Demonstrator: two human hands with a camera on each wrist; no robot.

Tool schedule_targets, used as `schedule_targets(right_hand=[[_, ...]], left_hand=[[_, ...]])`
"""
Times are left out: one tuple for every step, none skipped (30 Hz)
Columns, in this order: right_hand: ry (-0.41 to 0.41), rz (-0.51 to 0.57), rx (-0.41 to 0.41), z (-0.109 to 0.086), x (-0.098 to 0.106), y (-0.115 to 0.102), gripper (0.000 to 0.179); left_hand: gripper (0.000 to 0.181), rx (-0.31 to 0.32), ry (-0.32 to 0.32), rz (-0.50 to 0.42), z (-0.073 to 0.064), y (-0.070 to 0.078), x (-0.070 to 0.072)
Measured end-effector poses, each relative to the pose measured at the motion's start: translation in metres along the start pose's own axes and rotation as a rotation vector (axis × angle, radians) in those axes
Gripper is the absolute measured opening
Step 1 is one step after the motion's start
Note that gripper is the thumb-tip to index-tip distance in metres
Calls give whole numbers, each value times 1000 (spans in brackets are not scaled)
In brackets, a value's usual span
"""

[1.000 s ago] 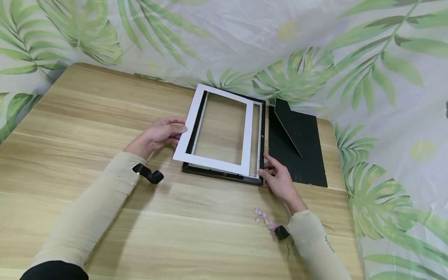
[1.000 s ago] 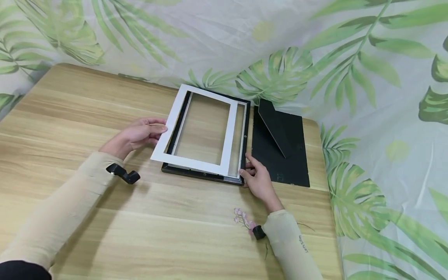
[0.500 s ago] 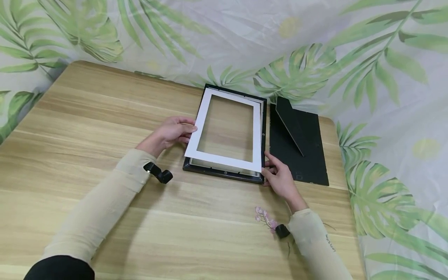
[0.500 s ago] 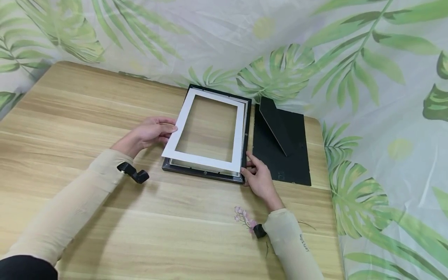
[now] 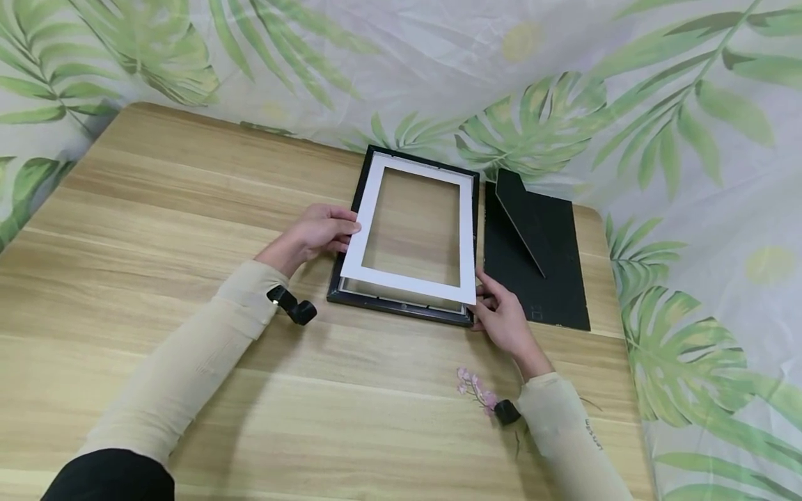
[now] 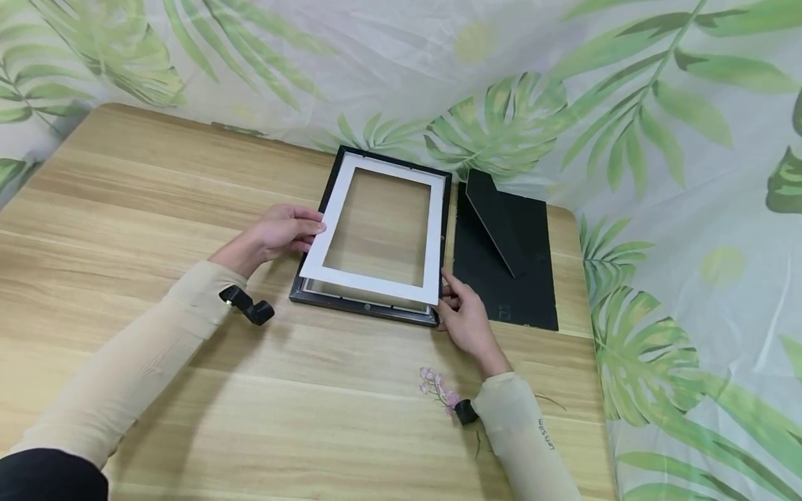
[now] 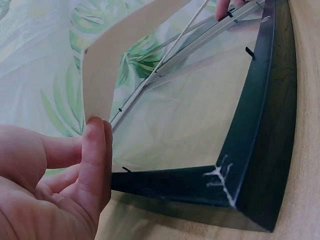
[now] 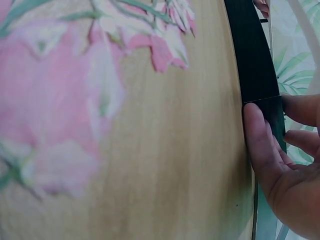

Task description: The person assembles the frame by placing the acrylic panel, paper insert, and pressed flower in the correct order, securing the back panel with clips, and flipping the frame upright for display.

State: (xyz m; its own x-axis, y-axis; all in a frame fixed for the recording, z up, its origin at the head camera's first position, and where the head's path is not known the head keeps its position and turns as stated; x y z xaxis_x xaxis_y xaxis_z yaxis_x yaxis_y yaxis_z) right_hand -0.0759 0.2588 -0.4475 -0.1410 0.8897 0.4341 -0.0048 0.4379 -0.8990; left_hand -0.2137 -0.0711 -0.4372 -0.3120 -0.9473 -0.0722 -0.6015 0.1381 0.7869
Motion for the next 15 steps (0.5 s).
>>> schedule_targets(right_hand=[[-1, 2, 2, 0, 0, 0, 66], [-1, -2, 4, 0, 0, -1, 66], [1, 2, 4, 0, 0, -1, 66], [0, 4, 2, 0, 0, -2, 66], [-2, 4, -2, 0, 0, -1, 67], [-4, 8, -7, -1, 0, -1, 67], [-4, 9, -7, 0, 0, -1, 67], [-4, 10, -8, 0, 0, -1, 66], [-4, 11, -11, 0, 0, -1, 66], [-5, 10, -11, 0, 0, 0, 66], [-2, 6, -11, 0, 0, 0, 65], [-2, 0, -12, 0, 0, 0, 64], [-3, -6, -9, 0, 0, 0, 63], [-5, -9, -10, 0, 0, 0, 63], [-4, -11, -12, 1, 1, 1, 63]], left_hand=[[41, 1, 7, 7, 0, 1, -1], [41, 0, 9, 14, -1, 1, -2], [41, 1, 12, 17, -1, 2, -2], [40, 1, 16, 21, -1, 2, -3], [40, 2, 20, 21, -1, 3, -4], [39, 1, 22, 23, -1, 3, -4], [39, 2, 27, 22, -1, 3, -5], [38, 1, 29, 24, -1, 4, -5], [38, 2, 32, 25, -1, 4, -5], [37, 2, 36, 30, -1, 4, -5], [36, 2, 41, 33, 0, 3, -5], [36, 2, 46, 40, 0, 3, -5], [36, 0, 52, 47, 1, 3, -5], [37, -2, 56, 55, 1, 3, -5], [38, -5, 62, 60, 1, 3, -5]])
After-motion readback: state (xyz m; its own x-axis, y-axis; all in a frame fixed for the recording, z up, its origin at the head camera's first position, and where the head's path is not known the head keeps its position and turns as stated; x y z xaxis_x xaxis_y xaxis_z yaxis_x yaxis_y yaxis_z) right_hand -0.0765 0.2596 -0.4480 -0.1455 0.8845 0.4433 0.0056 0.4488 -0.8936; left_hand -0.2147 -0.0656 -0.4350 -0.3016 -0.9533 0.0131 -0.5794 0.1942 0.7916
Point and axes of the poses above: each hand's wrist, its own z-axis towards the middle knuckle, its own x-axis out of the back of the hand, y = z × x, the point moved 3 cm from there along z, towards the middle knuckle, and after that the axes turned 10 degrees about x, right-handed, at the moved point
